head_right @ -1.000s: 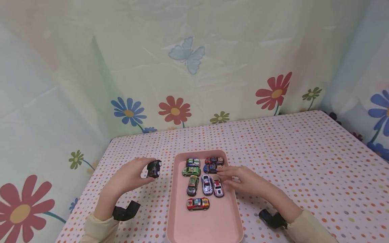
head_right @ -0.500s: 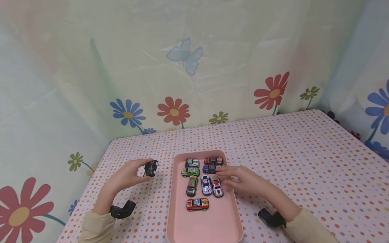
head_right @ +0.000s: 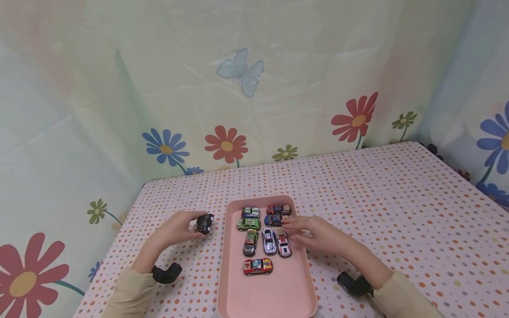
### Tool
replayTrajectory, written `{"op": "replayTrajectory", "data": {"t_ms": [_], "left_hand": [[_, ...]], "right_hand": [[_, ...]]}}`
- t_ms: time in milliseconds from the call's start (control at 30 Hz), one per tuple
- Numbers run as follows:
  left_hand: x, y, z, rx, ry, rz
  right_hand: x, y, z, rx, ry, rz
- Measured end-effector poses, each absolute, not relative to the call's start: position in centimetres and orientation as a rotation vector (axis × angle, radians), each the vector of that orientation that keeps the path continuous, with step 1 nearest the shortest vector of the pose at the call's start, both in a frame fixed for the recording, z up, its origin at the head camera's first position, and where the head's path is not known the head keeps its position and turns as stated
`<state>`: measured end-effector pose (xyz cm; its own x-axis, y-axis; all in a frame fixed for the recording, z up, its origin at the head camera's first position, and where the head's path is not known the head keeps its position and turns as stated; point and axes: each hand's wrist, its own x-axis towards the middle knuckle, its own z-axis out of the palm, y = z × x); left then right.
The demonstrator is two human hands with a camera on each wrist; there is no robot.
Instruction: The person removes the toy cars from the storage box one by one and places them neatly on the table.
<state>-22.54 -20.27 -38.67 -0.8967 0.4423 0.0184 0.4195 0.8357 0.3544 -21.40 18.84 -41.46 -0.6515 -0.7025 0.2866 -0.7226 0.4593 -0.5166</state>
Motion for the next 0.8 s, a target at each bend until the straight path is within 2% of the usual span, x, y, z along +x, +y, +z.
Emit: {"op": "replayTrajectory", "data": {"t_ms": [300, 800], "left_hand": [[-23.1, -19.2, -39.6, 0.622, 2.991, 0.359], [-22.4, -19.5, -39.8, 0.507, 3.051, 0.293]], "right_hand": [[-21.5, 18.7, -41.5, 1.305, -2.649, 0.949], [-21.4, 18.8, -41.5, 1.302, -2.665, 0.968]]}}
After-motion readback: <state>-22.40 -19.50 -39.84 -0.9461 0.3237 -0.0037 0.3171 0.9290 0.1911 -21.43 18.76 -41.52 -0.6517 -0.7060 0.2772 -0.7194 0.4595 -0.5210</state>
